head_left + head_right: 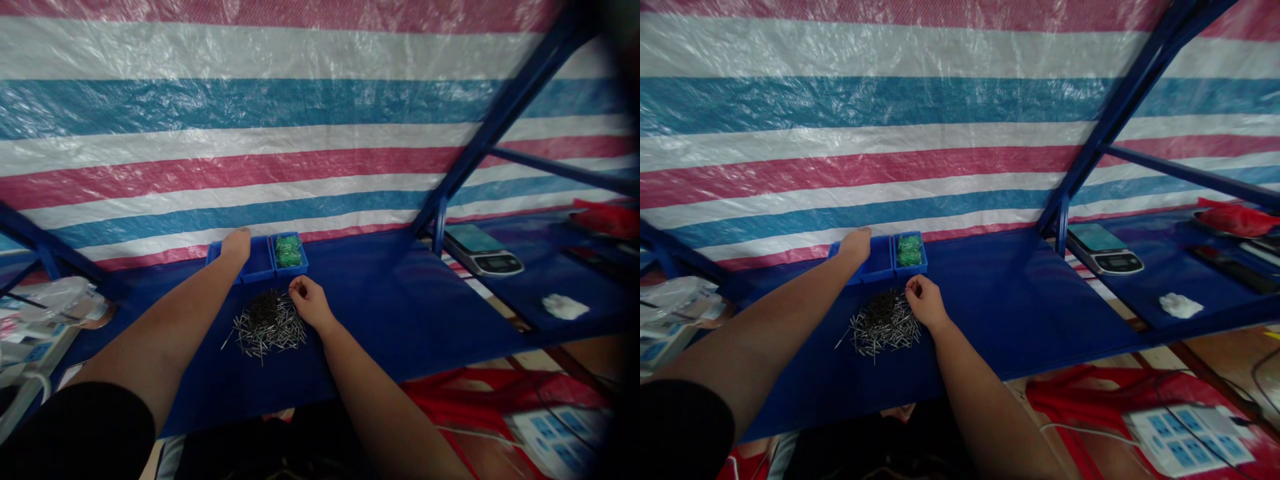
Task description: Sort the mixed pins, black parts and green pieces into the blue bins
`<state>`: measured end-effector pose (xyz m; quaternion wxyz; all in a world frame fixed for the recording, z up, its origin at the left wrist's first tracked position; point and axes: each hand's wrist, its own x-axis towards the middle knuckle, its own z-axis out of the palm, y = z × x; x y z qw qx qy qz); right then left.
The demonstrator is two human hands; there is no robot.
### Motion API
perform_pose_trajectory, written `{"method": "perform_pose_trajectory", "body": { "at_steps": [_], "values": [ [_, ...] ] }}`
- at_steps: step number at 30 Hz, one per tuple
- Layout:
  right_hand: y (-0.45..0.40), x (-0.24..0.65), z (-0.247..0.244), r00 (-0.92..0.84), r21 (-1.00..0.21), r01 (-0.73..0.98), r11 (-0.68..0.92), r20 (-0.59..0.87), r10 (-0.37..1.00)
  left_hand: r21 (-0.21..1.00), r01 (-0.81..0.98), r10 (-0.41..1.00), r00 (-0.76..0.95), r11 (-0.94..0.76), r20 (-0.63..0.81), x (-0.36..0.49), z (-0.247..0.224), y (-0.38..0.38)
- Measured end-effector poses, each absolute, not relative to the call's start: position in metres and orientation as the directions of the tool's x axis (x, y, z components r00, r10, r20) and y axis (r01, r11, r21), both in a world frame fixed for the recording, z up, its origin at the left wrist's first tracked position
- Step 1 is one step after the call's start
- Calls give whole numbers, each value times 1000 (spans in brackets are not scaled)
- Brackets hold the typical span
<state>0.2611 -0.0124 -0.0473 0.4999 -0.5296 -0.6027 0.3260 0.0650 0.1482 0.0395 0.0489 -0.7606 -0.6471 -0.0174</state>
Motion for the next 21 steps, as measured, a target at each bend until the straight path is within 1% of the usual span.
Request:
{"method": "perform_pose_trajectory", "body": {
  "at_steps": [6, 10, 11, 13, 15, 17, 21],
  "values": [
    [-12, 262, -45, 61, -928, 304, 216, 245, 968, -46, 990, 988, 139, -137, 66, 65, 47, 145],
    [-11, 262, -45, 69, -936, 283, 212, 240, 968, -59, 991, 989, 128, -124, 78, 51, 59, 121],
    [-11, 262, -46, 69, -936, 280, 215, 243, 968, -60, 990, 987, 133, -128, 91, 45, 62, 111],
    [-10, 262, -48, 64, -933, 280, 226, 253, 965, -41, 983, 968, 184, -180, 168, 29, 67, 84],
    [-10, 262, -49, 55, -931, 283, 231, 256, 965, 22, 960, 940, 269, -280, 208, 8, 66, 50],
    [-10, 261, -50, 46, -931, 286, 228, 251, 967, 110, 920, 914, 348, -375, 208, -16, 59, 9],
    [-9, 260, -51, 46, -927, 290, 237, 261, 964, 297, 815, 867, 458, -498, 197, -57, 25, -96]
  ]
}}
